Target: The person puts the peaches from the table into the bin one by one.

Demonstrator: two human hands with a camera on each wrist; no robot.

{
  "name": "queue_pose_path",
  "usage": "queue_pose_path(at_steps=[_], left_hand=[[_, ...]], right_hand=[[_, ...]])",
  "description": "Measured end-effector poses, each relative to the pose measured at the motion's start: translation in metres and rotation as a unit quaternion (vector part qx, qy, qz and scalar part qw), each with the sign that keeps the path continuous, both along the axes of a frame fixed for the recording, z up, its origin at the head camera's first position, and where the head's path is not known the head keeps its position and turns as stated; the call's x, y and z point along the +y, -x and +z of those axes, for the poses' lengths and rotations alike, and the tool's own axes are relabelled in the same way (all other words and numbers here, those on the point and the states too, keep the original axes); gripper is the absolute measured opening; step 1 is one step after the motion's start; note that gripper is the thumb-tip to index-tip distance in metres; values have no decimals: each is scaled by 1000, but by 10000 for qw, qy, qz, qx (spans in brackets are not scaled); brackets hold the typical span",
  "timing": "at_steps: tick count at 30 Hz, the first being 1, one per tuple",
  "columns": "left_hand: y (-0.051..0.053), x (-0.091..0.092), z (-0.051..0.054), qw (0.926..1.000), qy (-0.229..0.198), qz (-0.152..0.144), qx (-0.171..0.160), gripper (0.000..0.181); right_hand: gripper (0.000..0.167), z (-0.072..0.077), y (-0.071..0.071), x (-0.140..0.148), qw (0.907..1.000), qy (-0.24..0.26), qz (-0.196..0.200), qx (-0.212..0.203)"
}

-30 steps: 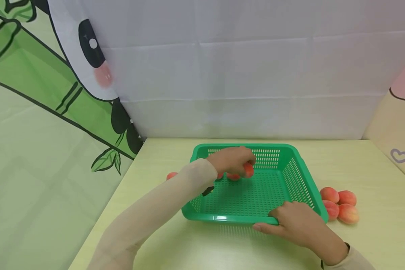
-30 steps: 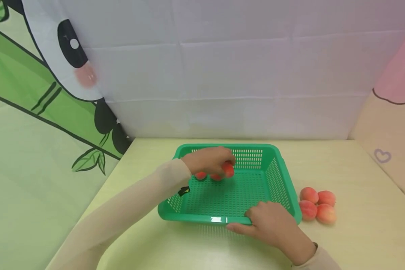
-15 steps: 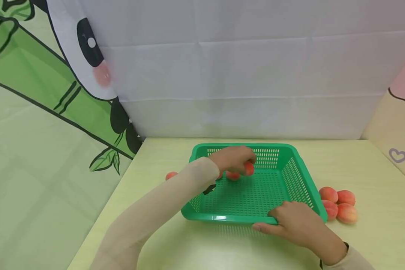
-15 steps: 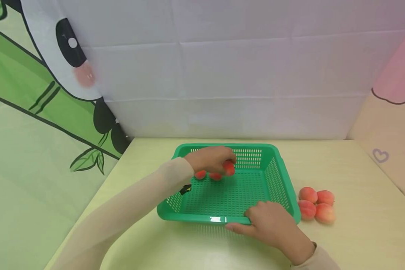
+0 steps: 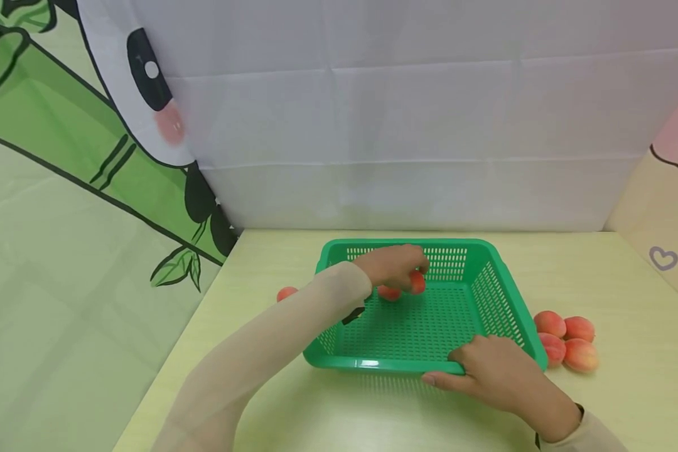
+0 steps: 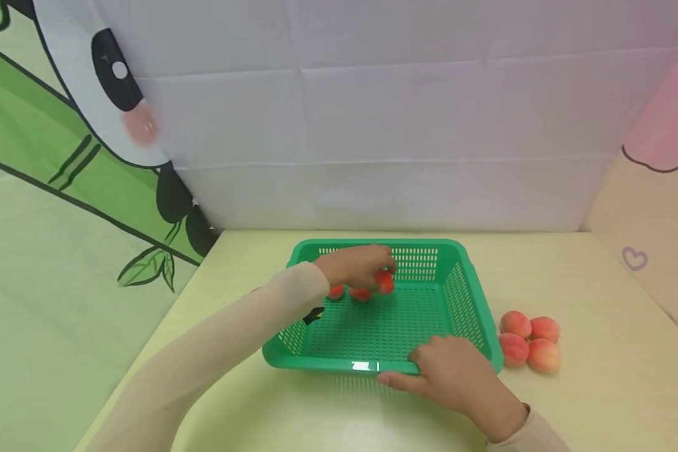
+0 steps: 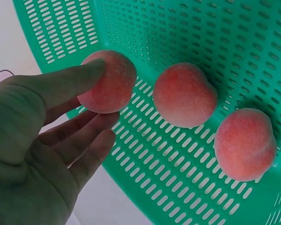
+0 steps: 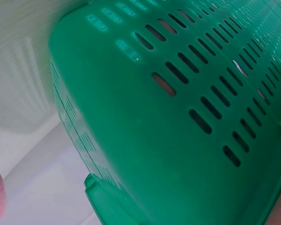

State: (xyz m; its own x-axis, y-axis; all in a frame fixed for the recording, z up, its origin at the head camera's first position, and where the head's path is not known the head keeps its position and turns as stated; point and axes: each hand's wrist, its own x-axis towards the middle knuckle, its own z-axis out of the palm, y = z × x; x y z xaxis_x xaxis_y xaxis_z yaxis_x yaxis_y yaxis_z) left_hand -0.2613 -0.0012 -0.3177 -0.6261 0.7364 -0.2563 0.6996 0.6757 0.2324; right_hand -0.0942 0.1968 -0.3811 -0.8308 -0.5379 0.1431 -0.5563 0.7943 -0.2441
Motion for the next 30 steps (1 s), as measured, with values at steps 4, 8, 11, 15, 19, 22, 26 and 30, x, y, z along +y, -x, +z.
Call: queue_pose_path(at_steps=[4, 8, 11, 15, 19, 22, 26, 30], left_hand=[[1, 1, -1, 10000, 12, 13, -51, 41], [3, 6, -5, 9998, -5, 109, -182, 42], [4, 9, -8, 9994, 12, 238, -248, 42], [5, 13, -11, 9994, 129, 270, -157, 41], [8, 17, -17, 9996, 240, 131, 22, 34], [14, 22, -21, 9995, 269, 106, 96, 25], [22, 27, -25, 9994, 276, 183, 84, 12], [29, 33, -28, 9993, 269, 248, 32, 13]], right_hand=[[60, 0, 0, 0, 10000, 0, 1, 9], [60, -5, 3, 3, 10000, 10, 26, 38], [60, -8, 5, 5, 10000, 15, 44, 62], [59, -13, 9, 8, 9999, 48, 84, 72], [58, -17, 11, 11, 9999, 103, 99, 71], [59, -19, 18, 16, 9998, 126, 152, 74], [60, -20, 27, 23, 9996, 146, 234, 104], [60, -21, 37, 31, 9994, 145, 301, 124]])
